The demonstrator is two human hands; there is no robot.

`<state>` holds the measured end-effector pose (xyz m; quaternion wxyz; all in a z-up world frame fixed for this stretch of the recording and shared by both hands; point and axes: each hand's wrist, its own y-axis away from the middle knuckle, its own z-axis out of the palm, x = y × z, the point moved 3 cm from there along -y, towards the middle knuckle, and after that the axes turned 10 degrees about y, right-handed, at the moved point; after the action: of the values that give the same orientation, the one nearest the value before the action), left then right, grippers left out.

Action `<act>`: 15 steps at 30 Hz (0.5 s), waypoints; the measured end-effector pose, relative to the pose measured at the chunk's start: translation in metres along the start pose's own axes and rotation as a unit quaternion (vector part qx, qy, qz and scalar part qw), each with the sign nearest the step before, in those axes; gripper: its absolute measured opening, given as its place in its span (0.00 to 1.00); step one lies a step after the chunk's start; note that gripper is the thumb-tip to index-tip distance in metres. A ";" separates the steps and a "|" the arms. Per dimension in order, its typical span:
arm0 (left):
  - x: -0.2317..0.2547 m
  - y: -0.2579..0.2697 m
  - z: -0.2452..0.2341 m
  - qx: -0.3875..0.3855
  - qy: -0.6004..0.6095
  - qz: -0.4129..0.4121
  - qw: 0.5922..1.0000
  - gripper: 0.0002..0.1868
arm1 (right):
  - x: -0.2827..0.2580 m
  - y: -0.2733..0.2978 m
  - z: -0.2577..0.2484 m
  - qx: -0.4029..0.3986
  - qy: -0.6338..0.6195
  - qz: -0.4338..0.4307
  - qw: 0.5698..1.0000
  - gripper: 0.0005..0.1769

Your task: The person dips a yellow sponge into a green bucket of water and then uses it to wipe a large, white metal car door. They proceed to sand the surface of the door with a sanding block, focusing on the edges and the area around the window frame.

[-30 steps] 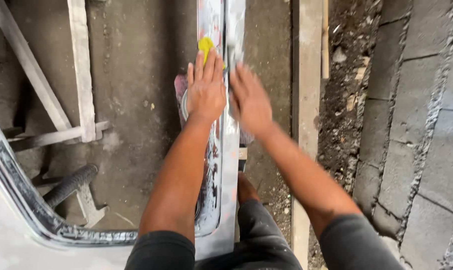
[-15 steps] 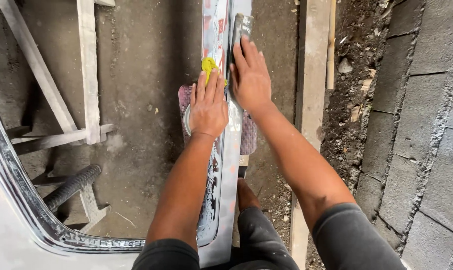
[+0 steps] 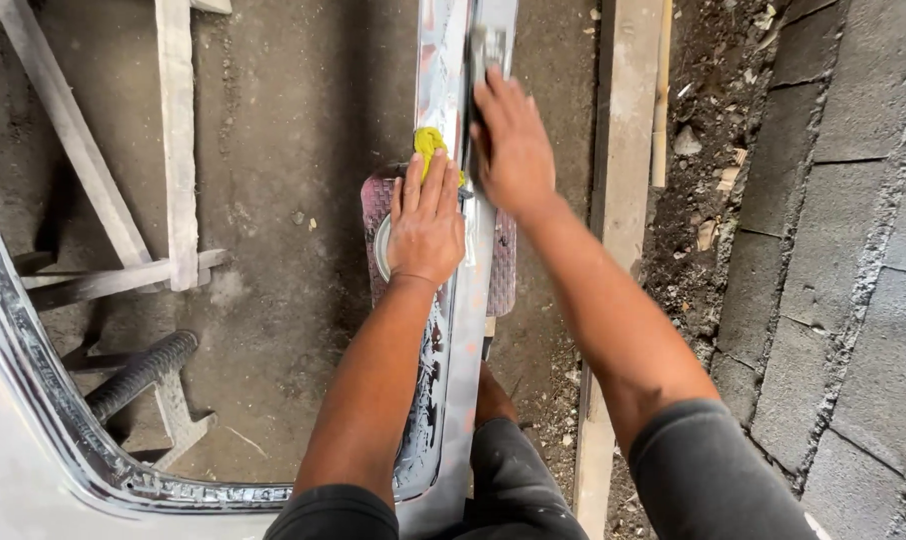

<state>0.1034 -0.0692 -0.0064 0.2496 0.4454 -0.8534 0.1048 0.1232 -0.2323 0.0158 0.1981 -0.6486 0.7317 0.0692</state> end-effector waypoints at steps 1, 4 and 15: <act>0.000 0.002 0.000 -0.001 -0.002 -0.002 1.000 0.35 | -0.003 -0.001 -0.003 -0.001 -0.002 0.000 1.000 0.24; 0.001 -0.002 0.001 -0.004 0.004 0.001 1.000 0.36 | -0.015 0.016 -0.013 -0.011 0.004 0.002 1.000 0.26; -0.001 0.000 0.003 -0.007 0.011 -0.004 1.000 0.36 | -0.007 0.039 -0.002 0.010 0.000 0.041 0.999 0.24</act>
<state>0.1031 -0.0694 -0.0096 0.2623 0.4459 -0.8496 0.1027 0.0855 -0.2203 0.0143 0.2018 -0.6160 0.7582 0.0702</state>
